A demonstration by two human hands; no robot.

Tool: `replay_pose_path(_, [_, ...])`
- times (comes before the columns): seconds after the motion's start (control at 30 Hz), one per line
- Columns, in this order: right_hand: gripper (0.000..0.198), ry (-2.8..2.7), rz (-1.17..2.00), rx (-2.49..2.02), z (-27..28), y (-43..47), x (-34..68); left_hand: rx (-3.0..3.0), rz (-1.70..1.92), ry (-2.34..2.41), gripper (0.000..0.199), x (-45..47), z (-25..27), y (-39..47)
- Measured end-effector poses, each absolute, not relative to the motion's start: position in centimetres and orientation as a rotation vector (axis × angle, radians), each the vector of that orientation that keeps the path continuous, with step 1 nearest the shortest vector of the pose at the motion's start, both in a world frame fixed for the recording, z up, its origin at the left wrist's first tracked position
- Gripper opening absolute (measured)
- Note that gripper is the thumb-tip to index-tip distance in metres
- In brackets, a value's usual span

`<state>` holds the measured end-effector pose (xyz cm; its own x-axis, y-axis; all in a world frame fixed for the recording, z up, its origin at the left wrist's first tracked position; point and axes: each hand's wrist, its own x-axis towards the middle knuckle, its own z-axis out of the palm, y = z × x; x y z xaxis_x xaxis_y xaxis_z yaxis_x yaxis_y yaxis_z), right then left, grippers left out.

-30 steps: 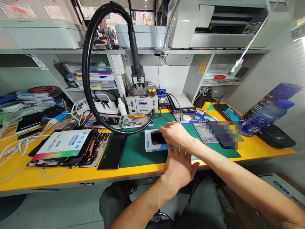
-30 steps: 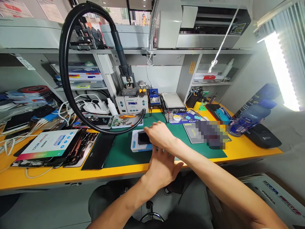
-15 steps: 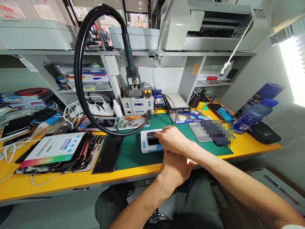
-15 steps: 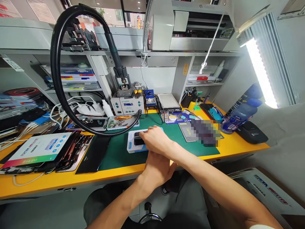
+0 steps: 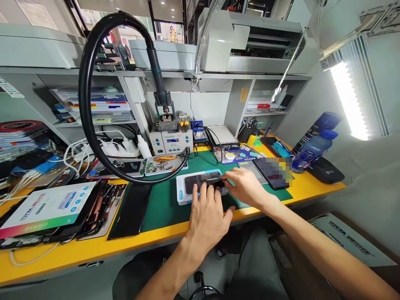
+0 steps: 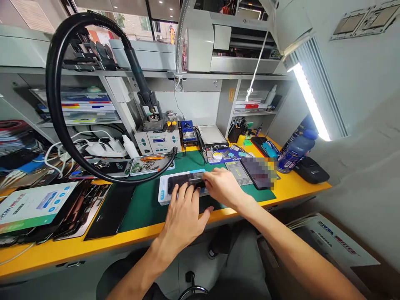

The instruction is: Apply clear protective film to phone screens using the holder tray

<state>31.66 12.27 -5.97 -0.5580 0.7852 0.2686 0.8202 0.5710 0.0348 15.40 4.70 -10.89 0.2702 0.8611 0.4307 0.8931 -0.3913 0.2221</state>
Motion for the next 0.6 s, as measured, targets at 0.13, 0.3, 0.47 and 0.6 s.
replay_pose_path(0.13, [0.016,-2.687,-0.27,-1.246,-7.2,12.2,30.3,-2.458,-0.752,-1.686,0.054,14.4,-11.8,4.8])
replay_pose_path(0.3, [0.017,-2.666,-0.32,-1.295,-6.4,14.5,29.7,-2.426,-0.783,-1.687,0.05,14.4,-12.2,4.9])
replay_pose_path(0.47, [0.015,-2.701,-0.315,-1.274,-5.9,13.1,30.2,-2.43,-0.82,-1.694,0.052,14.5,-12.1,4.8])
replay_pose_path(0.6, [0.016,-2.713,-0.288,-1.288,-6.1,13.5,29.8,-2.421,-0.812,-1.691,0.05,14.5,-12.2,4.7])
